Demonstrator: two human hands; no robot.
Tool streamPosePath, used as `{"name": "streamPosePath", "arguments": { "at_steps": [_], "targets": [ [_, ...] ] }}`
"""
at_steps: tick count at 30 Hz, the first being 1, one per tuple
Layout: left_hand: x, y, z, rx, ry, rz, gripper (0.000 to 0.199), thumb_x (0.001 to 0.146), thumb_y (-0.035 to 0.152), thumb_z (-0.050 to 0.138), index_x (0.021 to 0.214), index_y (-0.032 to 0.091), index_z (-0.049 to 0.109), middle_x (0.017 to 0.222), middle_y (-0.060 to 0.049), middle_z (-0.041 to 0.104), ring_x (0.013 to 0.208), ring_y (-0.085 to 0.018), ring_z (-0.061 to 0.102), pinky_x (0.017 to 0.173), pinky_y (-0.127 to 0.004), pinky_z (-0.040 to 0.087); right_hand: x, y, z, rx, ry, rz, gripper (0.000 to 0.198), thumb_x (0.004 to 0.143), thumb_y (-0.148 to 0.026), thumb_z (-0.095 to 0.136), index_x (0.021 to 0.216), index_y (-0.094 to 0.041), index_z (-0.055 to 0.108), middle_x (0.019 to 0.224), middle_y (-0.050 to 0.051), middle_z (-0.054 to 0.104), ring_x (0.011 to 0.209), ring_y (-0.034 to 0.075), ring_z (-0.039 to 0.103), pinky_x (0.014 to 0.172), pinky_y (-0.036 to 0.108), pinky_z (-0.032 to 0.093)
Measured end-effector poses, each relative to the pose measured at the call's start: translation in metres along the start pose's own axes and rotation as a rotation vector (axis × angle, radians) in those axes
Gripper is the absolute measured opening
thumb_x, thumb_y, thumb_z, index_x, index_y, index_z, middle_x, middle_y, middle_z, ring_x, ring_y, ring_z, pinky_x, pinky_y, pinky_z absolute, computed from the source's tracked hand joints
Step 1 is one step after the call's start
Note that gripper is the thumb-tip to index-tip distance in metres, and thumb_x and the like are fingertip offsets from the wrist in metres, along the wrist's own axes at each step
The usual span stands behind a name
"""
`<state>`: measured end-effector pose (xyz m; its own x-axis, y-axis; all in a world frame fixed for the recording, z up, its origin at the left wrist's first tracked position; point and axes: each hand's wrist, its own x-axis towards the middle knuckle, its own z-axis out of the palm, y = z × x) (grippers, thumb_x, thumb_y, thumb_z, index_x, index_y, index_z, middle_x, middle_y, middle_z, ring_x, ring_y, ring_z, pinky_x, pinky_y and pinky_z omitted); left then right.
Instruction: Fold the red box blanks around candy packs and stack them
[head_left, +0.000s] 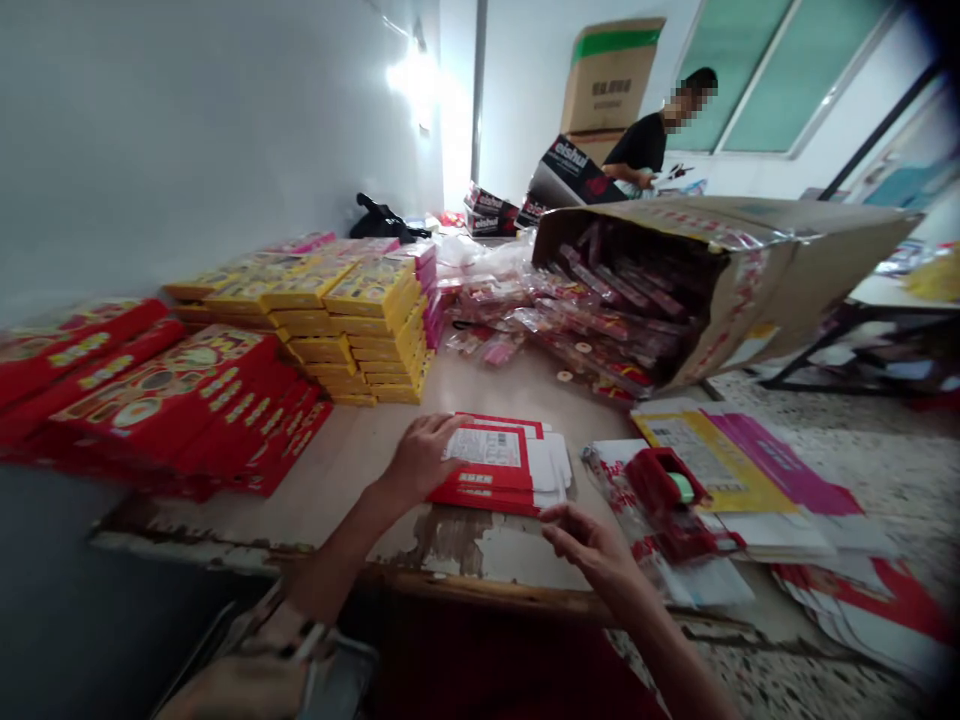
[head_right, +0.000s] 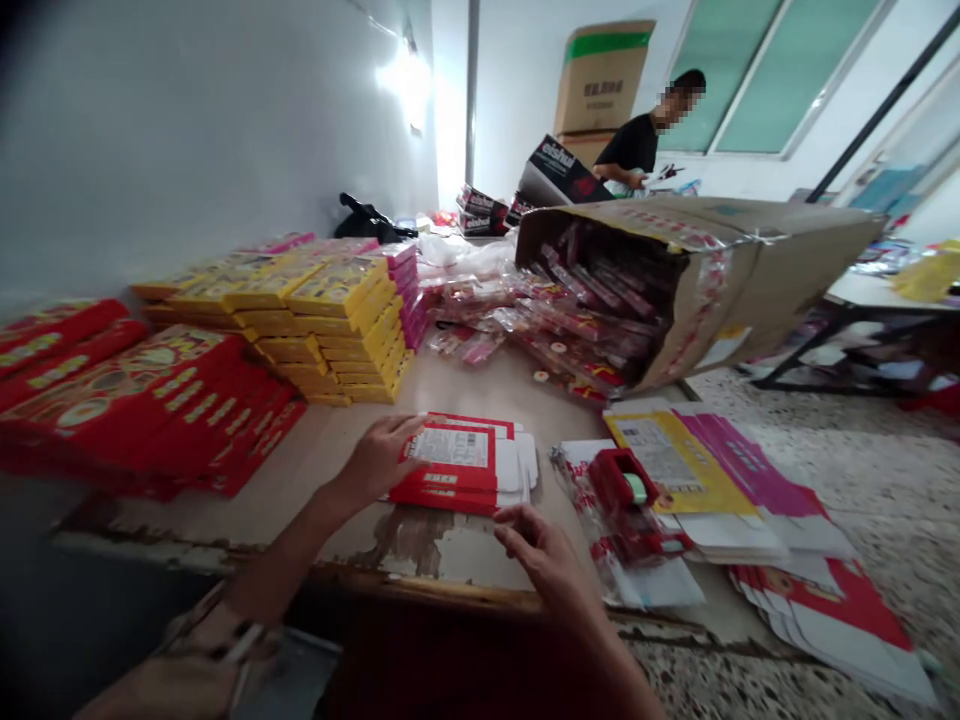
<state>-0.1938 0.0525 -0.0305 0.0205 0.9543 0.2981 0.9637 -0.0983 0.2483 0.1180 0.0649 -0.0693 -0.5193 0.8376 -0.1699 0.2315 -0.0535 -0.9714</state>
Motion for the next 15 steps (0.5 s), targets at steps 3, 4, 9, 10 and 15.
{"name": "streamPosePath", "arguments": {
  "at_steps": [3,4,9,10,15],
  "targets": [
    [0.066,0.006,0.047,-0.034,-0.255,0.039,0.097,0.052,0.047,0.096,0.138,0.018,0.06,0.141,-0.017,0.061,0.132,-0.037,0.056,0.109,-0.044,0.047,0.001,0.002,0.007,0.092,-0.023,0.039,0.047,0.075,-0.061,0.076,0.092,-0.018,0.067,0.063,-0.004,0.055,0.061,0.015,0.049,0.061,0.028,0.037],
    [0.082,0.003,0.055,-0.037,-0.321,0.045,0.096,0.047,0.048,0.097,0.132,0.018,0.064,0.134,-0.017,0.064,0.127,-0.038,0.058,0.104,-0.044,0.049,0.0,0.005,0.007,0.122,-0.031,0.056,0.046,0.074,-0.061,0.076,0.09,-0.019,0.067,0.061,-0.005,0.054,0.059,0.014,0.048,0.06,0.028,0.037],
    [0.126,-0.013,0.06,-0.046,-0.505,0.032,0.068,0.047,0.043,0.095,0.104,0.017,0.068,0.111,-0.011,0.067,0.108,-0.032,0.061,0.089,-0.036,0.048,0.013,0.013,-0.007,0.237,0.062,0.054,0.04,0.076,-0.053,0.077,0.089,-0.017,0.069,0.063,-0.003,0.057,0.06,0.014,0.05,0.059,0.027,0.038],
    [0.131,-0.012,0.056,-0.057,-0.521,0.022,0.064,0.05,0.042,0.093,0.102,0.017,0.067,0.108,-0.009,0.067,0.104,-0.03,0.06,0.086,-0.034,0.047,0.022,0.01,-0.011,0.256,0.099,0.033,0.04,0.076,-0.052,0.077,0.091,-0.016,0.07,0.067,-0.002,0.06,0.061,0.014,0.051,0.06,0.028,0.039],
    [0.142,0.017,0.006,-0.204,-0.697,0.058,0.039,0.075,0.049,0.077,0.091,0.018,0.061,0.083,0.0,0.064,0.077,-0.017,0.058,0.069,-0.026,0.043,0.07,-0.017,-0.017,0.366,0.233,-0.127,0.048,0.074,-0.049,0.08,0.109,-0.018,0.067,0.099,0.007,0.073,0.089,0.021,0.067,0.081,0.034,0.053]
  ]
}}
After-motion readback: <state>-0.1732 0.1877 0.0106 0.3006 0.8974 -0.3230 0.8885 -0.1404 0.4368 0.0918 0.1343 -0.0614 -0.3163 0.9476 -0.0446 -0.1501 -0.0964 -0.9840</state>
